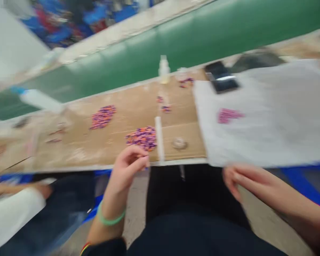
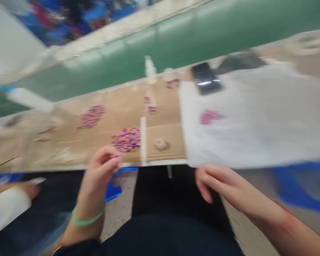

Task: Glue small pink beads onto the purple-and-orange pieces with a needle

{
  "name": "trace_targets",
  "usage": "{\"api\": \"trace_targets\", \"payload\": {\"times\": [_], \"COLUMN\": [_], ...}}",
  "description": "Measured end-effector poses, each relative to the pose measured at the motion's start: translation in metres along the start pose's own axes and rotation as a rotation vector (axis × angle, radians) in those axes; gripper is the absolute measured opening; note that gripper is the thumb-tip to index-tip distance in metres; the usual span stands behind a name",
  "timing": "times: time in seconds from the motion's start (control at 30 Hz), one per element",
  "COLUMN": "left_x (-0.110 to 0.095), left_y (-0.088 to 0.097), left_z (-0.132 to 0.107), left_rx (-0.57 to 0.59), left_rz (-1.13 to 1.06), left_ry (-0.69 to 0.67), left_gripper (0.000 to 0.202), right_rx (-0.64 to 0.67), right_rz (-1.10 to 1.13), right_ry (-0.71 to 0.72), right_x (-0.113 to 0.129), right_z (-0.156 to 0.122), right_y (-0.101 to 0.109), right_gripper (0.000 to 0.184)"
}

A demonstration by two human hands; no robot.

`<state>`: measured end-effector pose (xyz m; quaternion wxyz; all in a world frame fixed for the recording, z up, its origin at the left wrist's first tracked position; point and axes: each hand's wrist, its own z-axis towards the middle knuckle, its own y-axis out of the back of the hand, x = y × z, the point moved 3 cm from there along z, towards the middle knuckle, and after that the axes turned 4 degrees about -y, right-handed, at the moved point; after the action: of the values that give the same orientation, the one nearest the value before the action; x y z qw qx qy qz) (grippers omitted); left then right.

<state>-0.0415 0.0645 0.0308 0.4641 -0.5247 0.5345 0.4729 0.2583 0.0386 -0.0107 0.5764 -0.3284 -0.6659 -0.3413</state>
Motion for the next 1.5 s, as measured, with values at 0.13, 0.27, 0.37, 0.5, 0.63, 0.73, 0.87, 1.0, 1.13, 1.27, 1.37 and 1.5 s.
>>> {"api": "trace_targets", "payload": {"times": [0.13,0.27,0.37,0.5,0.63,0.73,0.87,1.0,1.13,1.27,1.37,1.5], "left_x": [0.000,-0.013,-0.018,-0.013,-0.008,-0.007,-0.005,0.000,0.012,0.028,0.037,0.045], "left_y": [-0.021,-0.045,-0.051,-0.046,-0.045,-0.046,-0.043,-0.041,-0.047,-0.062,-0.070,-0.073], "left_z": [-0.001,-0.009,-0.013,-0.012,-0.013,-0.013,-0.012,-0.015,-0.020,-0.021,-0.017,-0.011], "left_rx": [0.134,0.224,0.235,0.186,0.218,0.236,0.225,0.178,0.110,0.143,0.179,0.189], "left_rz": [-0.046,-0.045,-0.019,0.004,-0.017,-0.015,0.007,0.029,-0.003,-0.029,-0.005,0.024], "left_ry": [-0.114,-0.166,-0.205,-0.178,-0.178,-0.182,-0.155,-0.101,0.016,0.138,0.186,0.192], "left_gripper": [0.014,0.010,0.010,0.010,0.008,0.008,0.011,0.019,0.025,0.026,0.026,0.024], "right_rx": [-0.011,0.132,0.192,0.216,0.280,0.292,0.234,0.142,-0.107,-0.472,-0.551,-0.615], "right_rz": [0.559,0.783,0.825,0.798,0.759,0.762,0.786,0.666,0.065,-0.571,-0.864,-1.008], "right_ry": [0.129,0.408,0.489,0.480,0.528,0.531,0.425,0.344,0.277,0.087,-0.036,-0.093], "right_x": [0.021,0.029,0.031,0.030,0.034,0.036,0.034,0.036,0.043,0.032,0.013,-0.007], "right_z": [0.017,0.040,0.040,0.035,0.032,0.031,0.028,0.017,0.007,0.014,0.028,0.038], "right_y": [0.001,-0.010,-0.017,-0.016,-0.014,-0.014,-0.016,-0.006,0.032,0.090,0.121,0.141], "right_gripper": [0.054,0.044,0.041,0.041,0.034,0.030,0.028,0.022,0.017,0.024,0.011,0.011]}}
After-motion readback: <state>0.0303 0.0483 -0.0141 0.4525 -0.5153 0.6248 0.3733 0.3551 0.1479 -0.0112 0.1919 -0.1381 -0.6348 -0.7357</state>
